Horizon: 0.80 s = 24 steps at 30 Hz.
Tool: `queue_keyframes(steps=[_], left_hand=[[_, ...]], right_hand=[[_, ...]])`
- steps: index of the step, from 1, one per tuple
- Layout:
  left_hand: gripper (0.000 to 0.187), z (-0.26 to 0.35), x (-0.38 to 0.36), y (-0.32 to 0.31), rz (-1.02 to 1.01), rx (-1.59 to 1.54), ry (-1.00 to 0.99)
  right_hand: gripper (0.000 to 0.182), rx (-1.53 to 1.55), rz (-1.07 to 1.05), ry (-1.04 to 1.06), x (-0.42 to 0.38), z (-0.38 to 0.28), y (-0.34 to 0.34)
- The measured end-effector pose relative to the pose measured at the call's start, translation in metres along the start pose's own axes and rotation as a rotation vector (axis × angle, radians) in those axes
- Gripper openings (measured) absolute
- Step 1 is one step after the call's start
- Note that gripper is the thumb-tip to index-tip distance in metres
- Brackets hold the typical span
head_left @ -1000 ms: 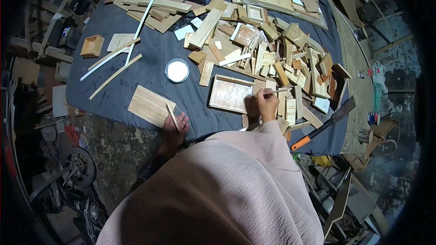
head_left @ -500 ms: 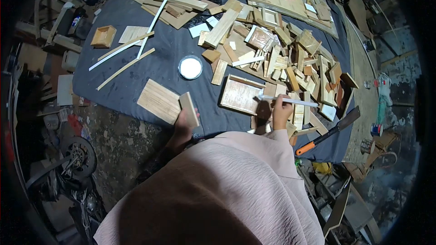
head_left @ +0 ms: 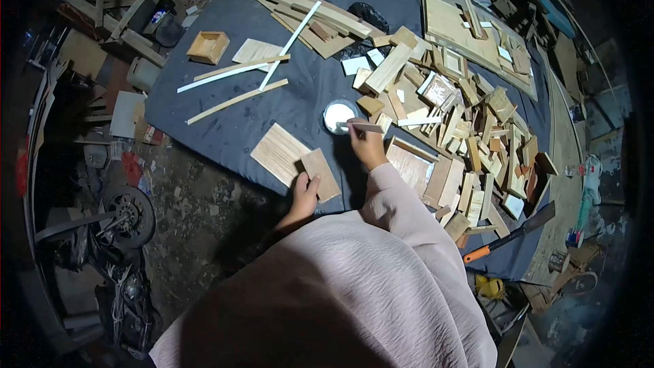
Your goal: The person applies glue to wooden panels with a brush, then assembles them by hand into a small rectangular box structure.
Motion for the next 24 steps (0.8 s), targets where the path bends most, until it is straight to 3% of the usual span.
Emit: queue_keyframes(steps=[2, 5, 6, 8, 10, 12, 16, 18, 20, 22, 24], left_hand=[[0.018, 0.005, 0.001, 0.006, -0.023, -0.066, 0.026], [0.019, 0.001, 0.003, 0.017, -0.031, -0.215, 0.075], [0.019, -0.006, 0.006, 0.021, -0.042, -0.218, 0.078], [0.020, -0.021, 0.011, 0.030, -0.032, -0.159, 0.091], [0.020, -0.023, 0.014, 0.030, -0.057, -0.158, 0.090], [0.021, -0.024, 0.019, 0.029, -0.074, -0.166, 0.084], [0.022, -0.014, 0.021, 0.016, -0.088, -0.311, 0.158], [0.018, -0.004, 0.022, 0.009, -0.088, -0.333, 0.135], [0.018, -0.001, 0.021, 0.003, -0.108, -0.318, 0.161], [0.018, -0.001, 0.020, -0.002, -0.136, -0.325, 0.168], [0.018, 0.003, 0.016, -0.008, -0.130, -0.322, 0.184]], right_hand=[[0.013, 0.002, -0.018, -0.015, 0.005, 0.008, -0.013], [0.022, -0.020, 0.353, -0.348, -0.002, 0.024, 0.006], [0.019, 0.159, 0.340, -0.538, -0.004, 0.039, 0.005], [0.016, 0.798, 0.516, -0.739, -0.018, 0.059, -0.001], [0.015, 0.910, 0.539, -0.845, -0.028, 0.069, 0.002], [0.018, 1.291, 0.506, -1.000, -0.041, 0.080, -0.005], [0.014, 1.596, 0.517, -0.929, -0.057, 0.073, 0.024], [0.013, 1.593, 0.545, -0.820, -0.070, 0.056, 0.063], [0.015, 1.740, 0.294, -0.504, -0.085, 0.054, 0.107], [0.016, 1.210, 0.641, -0.567, -0.115, 0.058, 0.161], [0.017, 0.913, 0.688, -0.593, -0.139, 0.061, 0.200]])
Point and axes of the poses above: each hand's wrist, its own x-axis towards the middle knuckle, its own y-axis out of the back of the hand, z = x × y, the point moved 6 cm from there along x, towards the middle knuckle, and after that the axes turned 1 degree about -z, right-handed, at the moved point
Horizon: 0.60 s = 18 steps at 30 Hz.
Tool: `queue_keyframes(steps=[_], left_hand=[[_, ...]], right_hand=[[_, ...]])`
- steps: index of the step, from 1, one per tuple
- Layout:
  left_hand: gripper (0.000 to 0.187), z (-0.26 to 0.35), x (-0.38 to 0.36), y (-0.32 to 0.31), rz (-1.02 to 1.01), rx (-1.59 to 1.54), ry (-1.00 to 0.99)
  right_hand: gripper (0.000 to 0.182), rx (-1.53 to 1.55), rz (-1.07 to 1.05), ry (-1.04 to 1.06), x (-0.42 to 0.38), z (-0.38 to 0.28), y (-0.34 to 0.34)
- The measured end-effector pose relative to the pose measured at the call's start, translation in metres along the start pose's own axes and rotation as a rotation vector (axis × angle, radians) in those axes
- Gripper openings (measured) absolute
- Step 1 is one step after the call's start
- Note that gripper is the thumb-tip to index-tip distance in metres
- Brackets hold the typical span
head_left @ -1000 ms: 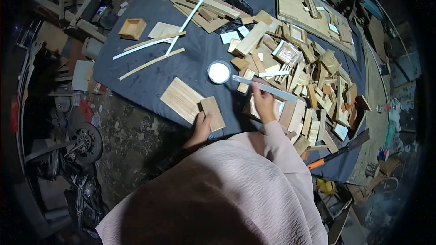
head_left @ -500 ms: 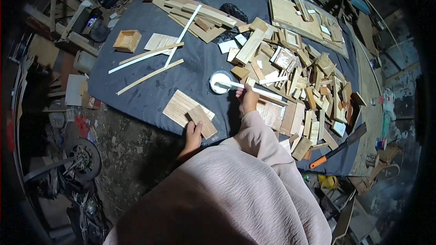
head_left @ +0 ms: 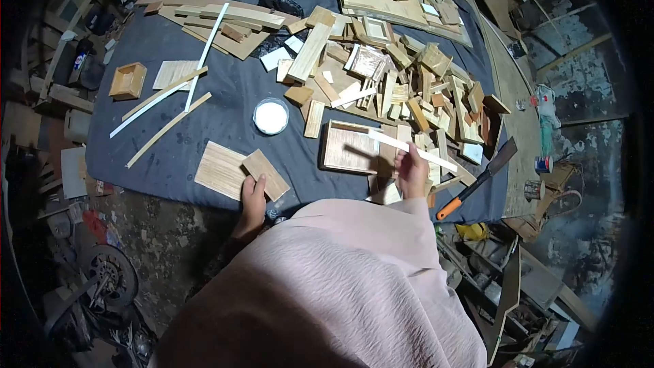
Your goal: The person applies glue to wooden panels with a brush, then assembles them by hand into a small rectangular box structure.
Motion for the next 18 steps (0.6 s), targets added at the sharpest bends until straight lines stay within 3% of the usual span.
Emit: queue_keyframes(steps=[3, 7, 11, 18], left_hand=[[0.019, -0.001, -0.003, -0.010, -0.026, 0.109, -0.023], [0.020, -0.005, -0.009, -0.024, -0.035, 0.016, 0.035], [0.021, -0.004, -0.015, -0.033, -0.013, 0.018, 0.067], [0.017, -0.016, -0.022, -0.033, -0.002, 0.131, 0.076]], right_hand=[[0.018, -0.310, 0.089, 0.052, 0.001, -0.009, 0.044], [0.018, -0.589, 0.078, 0.069, 0.009, 0.001, 0.068], [0.013, -0.639, 0.002, 0.101, 0.029, 0.019, 0.084], [0.012, -0.550, 0.047, 0.052, 0.044, 0.018, 0.073]])
Point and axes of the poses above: each hand's wrist, its own x-axis towards the middle knuckle, its own y-axis out of the back of the hand, z = x × y, the point moved 6 cm from there along x, towards the middle knuckle, and after that the axes turned 1 degree about -z, right-handed, at the moved point
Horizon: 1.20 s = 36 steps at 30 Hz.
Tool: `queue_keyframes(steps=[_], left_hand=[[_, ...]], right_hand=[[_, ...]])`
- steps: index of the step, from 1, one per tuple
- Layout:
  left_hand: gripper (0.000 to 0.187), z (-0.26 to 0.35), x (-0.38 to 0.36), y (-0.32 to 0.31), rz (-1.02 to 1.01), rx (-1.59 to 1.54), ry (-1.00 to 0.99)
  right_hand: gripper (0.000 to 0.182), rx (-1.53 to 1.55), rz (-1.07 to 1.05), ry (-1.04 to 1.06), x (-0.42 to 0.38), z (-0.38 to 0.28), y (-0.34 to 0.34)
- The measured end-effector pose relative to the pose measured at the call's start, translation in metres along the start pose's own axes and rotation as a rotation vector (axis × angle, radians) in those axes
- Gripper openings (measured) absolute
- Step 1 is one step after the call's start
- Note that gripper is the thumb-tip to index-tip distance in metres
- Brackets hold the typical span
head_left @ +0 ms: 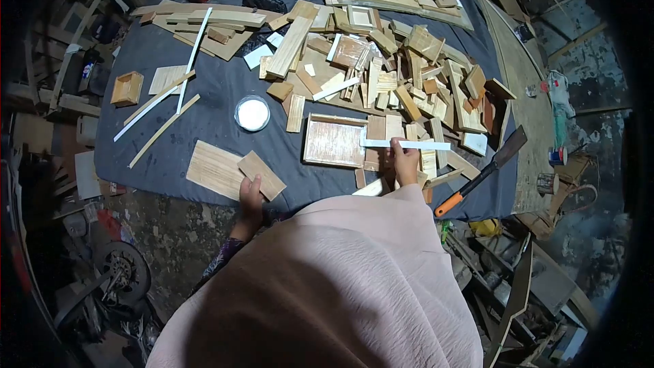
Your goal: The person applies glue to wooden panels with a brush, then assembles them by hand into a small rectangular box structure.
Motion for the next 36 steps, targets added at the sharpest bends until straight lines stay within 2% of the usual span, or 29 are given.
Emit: queue_keyframes(steps=[5, 8, 15, 17, 21, 25, 27, 32, 36], left_hand=[[0.016, -0.013, -0.001, 0.004, 0.067, 0.157, -0.093], [0.019, -0.015, -0.007, -0.005, 0.030, 0.065, -0.004], [0.020, -0.017, -0.008, -0.009, 0.071, -0.033, -0.015], [0.020, -0.023, -0.008, -0.005, 0.047, 0.077, 0.009], [0.021, -0.004, -0.014, -0.022, 0.026, 0.040, -0.054], [0.021, -0.020, -0.009, -0.011, 0.040, 0.023, 0.033], [0.021, -0.023, -0.010, -0.014, 0.030, 0.035, 0.066], [0.020, -0.012, -0.009, -0.019, 0.057, -0.002, 0.004], [0.020, -0.027, -0.003, -0.008, 0.007, 0.036, 0.031]], right_hand=[[0.011, -0.035, -0.057, -0.042, -0.004, 0.003, 0.003], [0.011, -0.027, -0.050, 0.040, 0.012, 0.004, 0.002], [0.009, 0.012, -0.065, -0.055, 0.008, 0.002, 0.000], [0.008, 0.053, 0.010, -0.041, 0.009, -0.002, 0.001], [0.007, -0.008, -0.068, -0.093, 0.006, -0.001, 0.000], [0.009, 0.020, -0.023, -0.179, 0.001, 0.003, 0.003], [0.010, -0.009, -0.013, -0.020, 0.014, 0.001, 0.002], [0.011, -0.205, -0.096, 0.055, 0.008, -0.010, -0.001], [0.011, 0.058, -0.075, -0.029, 0.008, -0.008, 0.002]])
Point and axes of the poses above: each hand's wrist, its own x-axis towards the middle knuckle, its own y-axis out of the back of the hand, z = x × y, the point moved 6 cm from there along x, towards the middle knuckle, and after that the axes turned 1 degree about -z, right-handed, at the moved point
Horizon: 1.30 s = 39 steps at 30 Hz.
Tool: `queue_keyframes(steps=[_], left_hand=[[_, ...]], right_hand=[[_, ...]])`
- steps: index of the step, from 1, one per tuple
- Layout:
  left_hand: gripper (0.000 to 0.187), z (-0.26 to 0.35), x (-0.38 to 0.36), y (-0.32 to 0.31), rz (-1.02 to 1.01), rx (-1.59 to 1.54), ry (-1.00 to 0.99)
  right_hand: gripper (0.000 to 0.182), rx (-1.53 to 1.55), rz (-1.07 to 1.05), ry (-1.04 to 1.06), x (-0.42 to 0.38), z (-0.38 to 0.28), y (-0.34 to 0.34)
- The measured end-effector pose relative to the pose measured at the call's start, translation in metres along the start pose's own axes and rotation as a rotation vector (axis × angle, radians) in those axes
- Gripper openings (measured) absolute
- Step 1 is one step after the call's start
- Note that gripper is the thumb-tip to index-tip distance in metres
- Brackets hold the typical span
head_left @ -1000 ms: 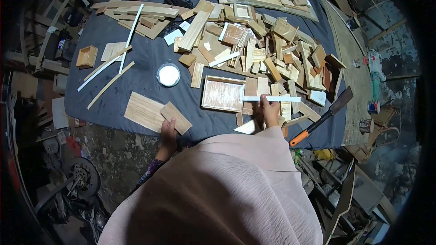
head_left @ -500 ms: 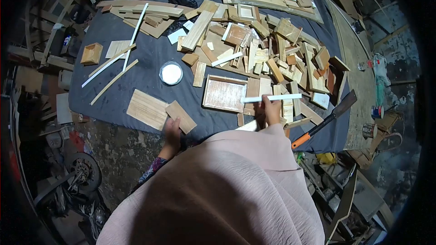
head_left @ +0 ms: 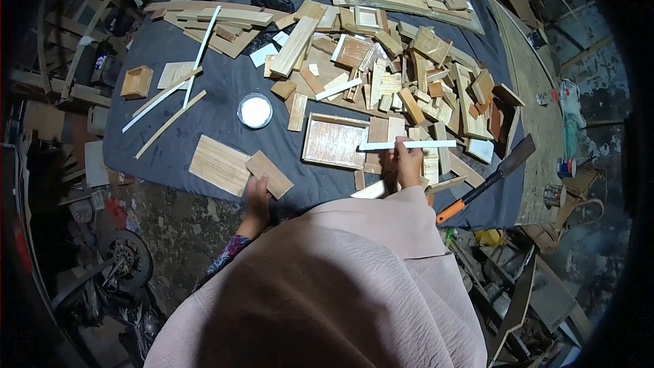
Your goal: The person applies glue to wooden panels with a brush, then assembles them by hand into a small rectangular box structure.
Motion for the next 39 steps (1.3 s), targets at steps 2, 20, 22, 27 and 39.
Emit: queue_keyframes(steps=[2, 20, 22, 27, 39], left_hand=[[0.020, 0.010, -0.004, -0.005, 0.006, 0.014, -0.019], [0.015, 0.030, -0.017, -0.016, 0.121, -0.107, 0.007], [0.016, 0.025, -0.015, -0.007, 0.098, -0.074, -0.011], [0.017, 0.019, -0.016, -0.005, 0.119, -0.083, 0.056], [0.025, 0.019, -0.012, -0.006, 0.010, -0.023, -0.006]], right_hand=[[0.011, 0.124, 0.020, -0.046, 0.000, -0.006, -0.001], [0.024, 0.182, 0.272, -0.194, -0.001, 0.021, 0.006], [0.021, 0.148, 0.256, -0.238, -0.004, 0.023, 0.009], [0.017, 0.188, 0.275, -0.220, -0.005, 0.013, 0.003], [0.020, 0.118, 0.265, -0.215, -0.010, 0.017, 0.004]])
Point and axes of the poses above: each hand's wrist, its own x-axis towards the middle knuckle, its own y-axis out of the back of the hand, z = x × y, the point moved 6 cm from there along x, towards the middle knuckle, and after that the axes turned 1 degree about -z, right-handed, at the moved point
